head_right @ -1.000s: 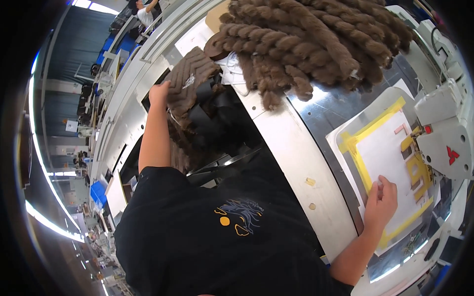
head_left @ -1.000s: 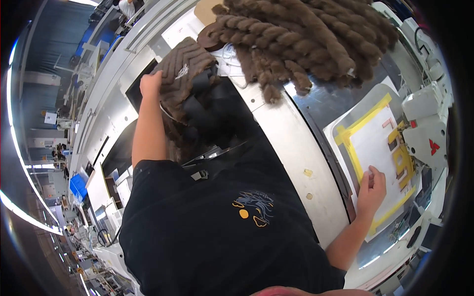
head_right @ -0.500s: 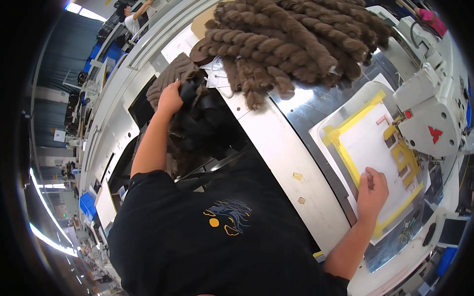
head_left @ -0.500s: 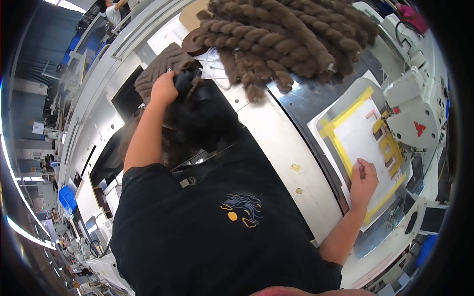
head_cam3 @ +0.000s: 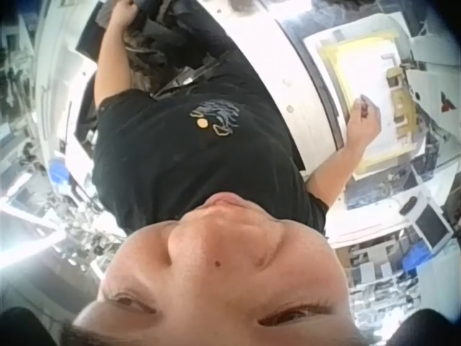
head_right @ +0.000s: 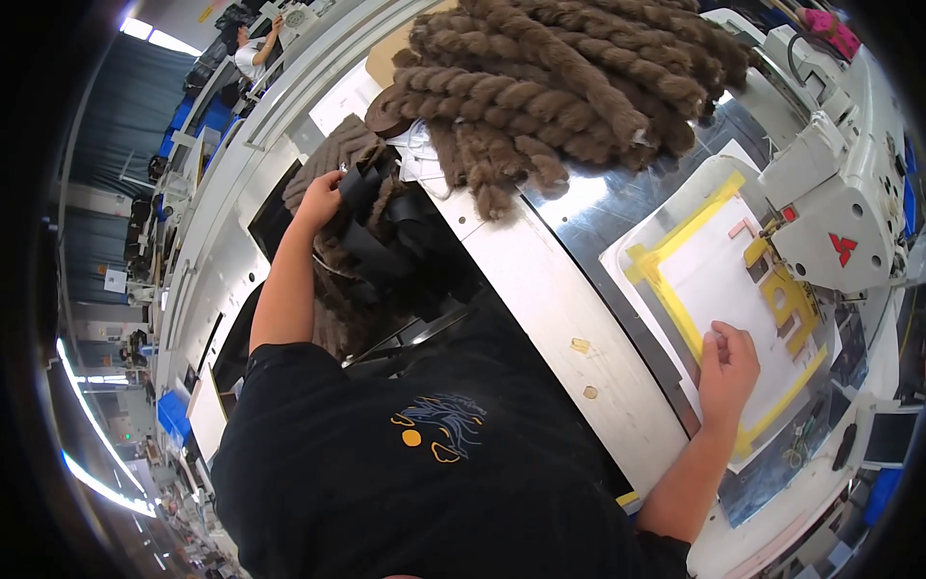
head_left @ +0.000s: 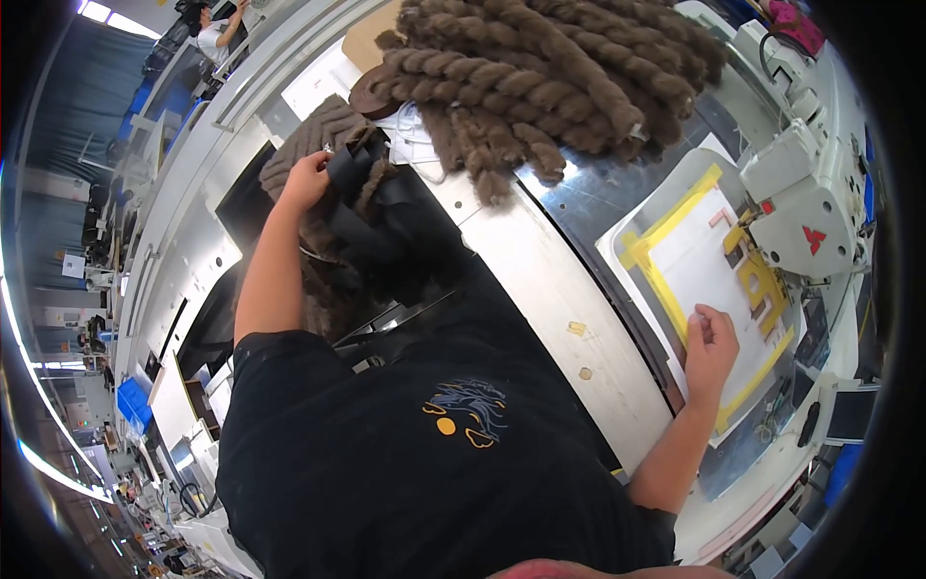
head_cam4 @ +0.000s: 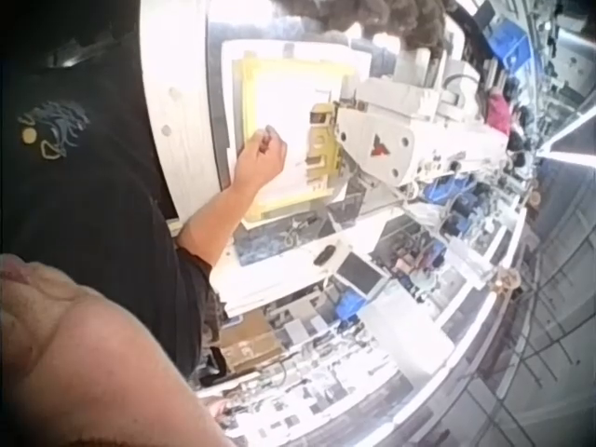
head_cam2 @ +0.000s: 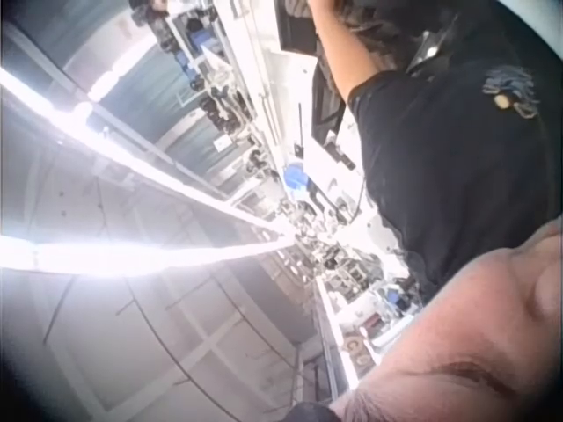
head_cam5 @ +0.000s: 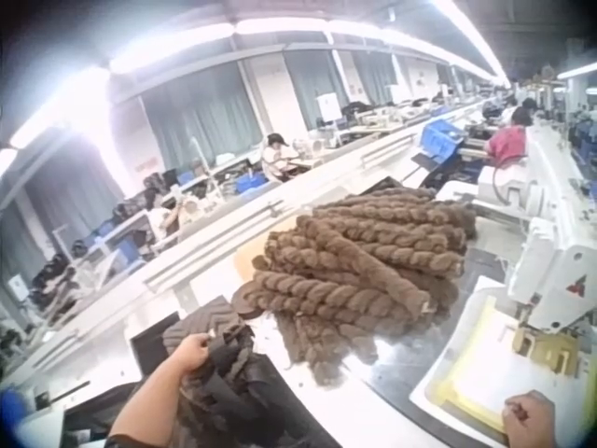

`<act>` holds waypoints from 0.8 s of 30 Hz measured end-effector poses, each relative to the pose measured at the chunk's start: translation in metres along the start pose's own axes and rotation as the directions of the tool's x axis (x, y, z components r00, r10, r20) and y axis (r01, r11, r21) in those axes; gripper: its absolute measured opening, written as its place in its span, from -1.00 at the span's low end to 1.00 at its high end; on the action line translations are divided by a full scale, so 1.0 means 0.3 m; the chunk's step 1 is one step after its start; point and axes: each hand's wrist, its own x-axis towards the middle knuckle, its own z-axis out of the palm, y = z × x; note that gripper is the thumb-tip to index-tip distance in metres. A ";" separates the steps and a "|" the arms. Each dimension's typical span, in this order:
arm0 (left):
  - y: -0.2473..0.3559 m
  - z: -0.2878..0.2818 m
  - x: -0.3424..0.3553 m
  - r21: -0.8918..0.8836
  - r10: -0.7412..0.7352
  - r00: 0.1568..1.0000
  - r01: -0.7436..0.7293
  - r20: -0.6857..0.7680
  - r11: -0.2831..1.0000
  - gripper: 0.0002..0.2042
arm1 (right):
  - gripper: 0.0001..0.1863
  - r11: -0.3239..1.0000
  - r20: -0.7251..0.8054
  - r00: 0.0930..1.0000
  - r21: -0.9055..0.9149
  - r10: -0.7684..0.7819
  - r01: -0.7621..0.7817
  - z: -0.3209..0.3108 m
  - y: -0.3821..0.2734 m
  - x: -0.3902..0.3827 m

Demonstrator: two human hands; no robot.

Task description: Sewing strips of fur onto a fabric base using an industrial sewing machine.

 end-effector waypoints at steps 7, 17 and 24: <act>0.016 -0.039 0.010 -0.412 -0.267 0.936 0.342 0.228 0.845 -0.80 | -0.82 1.000 0.002 1.000 -0.017 -0.014 0.014 -0.003 0.007 -0.005; -0.142 0.009 0.038 -0.213 -0.376 0.927 0.367 -0.003 0.905 -0.79 | -0.83 1.000 0.016 1.000 0.006 -0.021 0.021 -0.007 -0.007 0.003; 0.101 0.052 0.006 0.358 -0.138 0.956 0.228 -0.259 0.905 -0.70 | -0.83 1.000 0.004 1.000 -0.008 0.005 -0.005 -0.013 -0.013 -0.007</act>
